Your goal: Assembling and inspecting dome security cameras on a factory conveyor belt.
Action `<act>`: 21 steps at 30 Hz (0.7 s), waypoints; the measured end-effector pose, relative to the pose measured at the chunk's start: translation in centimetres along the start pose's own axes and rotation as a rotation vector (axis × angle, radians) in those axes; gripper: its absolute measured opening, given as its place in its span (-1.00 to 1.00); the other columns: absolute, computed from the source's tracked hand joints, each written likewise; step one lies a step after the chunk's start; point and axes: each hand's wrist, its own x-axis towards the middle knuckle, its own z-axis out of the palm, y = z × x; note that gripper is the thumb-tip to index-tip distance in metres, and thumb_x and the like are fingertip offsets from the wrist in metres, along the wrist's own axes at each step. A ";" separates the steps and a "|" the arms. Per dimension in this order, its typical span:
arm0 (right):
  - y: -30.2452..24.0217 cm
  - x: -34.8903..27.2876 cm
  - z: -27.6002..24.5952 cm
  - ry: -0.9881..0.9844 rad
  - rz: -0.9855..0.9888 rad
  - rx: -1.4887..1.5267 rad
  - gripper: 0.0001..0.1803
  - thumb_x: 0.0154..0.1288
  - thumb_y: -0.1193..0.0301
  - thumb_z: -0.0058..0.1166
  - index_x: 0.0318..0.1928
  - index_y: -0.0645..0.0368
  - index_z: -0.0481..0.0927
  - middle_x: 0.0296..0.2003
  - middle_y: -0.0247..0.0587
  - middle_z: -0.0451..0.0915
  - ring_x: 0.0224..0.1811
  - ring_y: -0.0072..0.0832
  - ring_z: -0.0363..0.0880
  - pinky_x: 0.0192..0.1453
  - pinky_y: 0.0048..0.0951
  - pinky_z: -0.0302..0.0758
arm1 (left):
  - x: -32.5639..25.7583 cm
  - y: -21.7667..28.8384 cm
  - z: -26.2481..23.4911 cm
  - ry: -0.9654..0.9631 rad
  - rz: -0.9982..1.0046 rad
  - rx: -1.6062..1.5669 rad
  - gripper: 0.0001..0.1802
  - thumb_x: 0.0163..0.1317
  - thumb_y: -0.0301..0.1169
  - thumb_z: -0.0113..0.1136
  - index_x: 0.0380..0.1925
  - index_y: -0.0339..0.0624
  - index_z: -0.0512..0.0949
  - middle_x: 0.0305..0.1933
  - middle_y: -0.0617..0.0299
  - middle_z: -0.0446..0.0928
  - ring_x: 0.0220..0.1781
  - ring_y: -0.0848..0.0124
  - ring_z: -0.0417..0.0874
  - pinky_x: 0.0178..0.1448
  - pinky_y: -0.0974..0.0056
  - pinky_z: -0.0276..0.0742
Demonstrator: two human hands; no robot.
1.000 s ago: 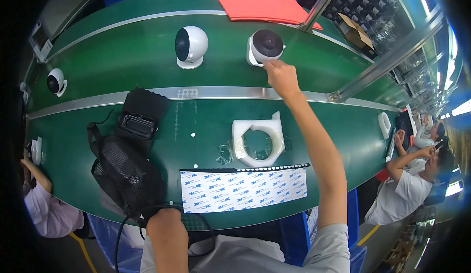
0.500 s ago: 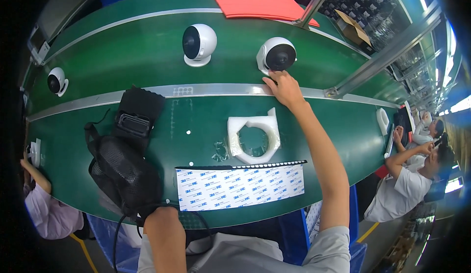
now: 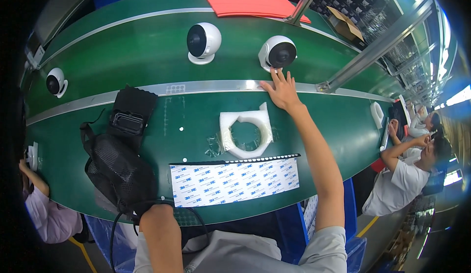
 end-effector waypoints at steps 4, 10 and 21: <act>-0.6 -0.7 0.7 0.051 0.100 -0.055 -0.03 0.56 -0.30 -0.21 0.67 0.13 0.09 0.66 0.19 0.03 0.68 0.36 -0.10 0.72 0.25 -0.18 | -0.3 2.6 0.3 -0.018 -0.049 -0.163 -0.43 0.64 -0.65 -0.37 0.61 -0.47 0.00 0.70 0.14 0.04 0.72 0.53 -0.06 0.71 0.44 -0.14; -0.3 -1.1 1.9 0.209 0.241 0.018 0.03 0.56 -0.28 -0.19 0.57 0.47 0.19 0.59 0.41 0.13 0.67 0.30 0.00 0.73 0.12 -0.10 | 0.1 2.6 0.3 -0.008 -0.055 -0.212 -0.42 0.62 -0.68 -0.37 0.60 -0.48 0.00 0.70 0.14 0.04 0.71 0.54 -0.04 0.69 0.46 -0.12; 0.0 -1.6 2.4 0.322 0.216 0.104 -0.12 0.58 -0.14 -0.08 0.45 0.51 0.38 0.50 0.44 0.29 0.60 0.28 0.15 0.70 0.16 -0.02 | 0.6 -1.2 0.2 0.017 -0.008 -0.217 -0.43 0.59 -0.70 -0.33 0.57 -0.45 0.11 0.66 0.12 0.15 0.67 0.52 0.08 0.69 0.42 -0.03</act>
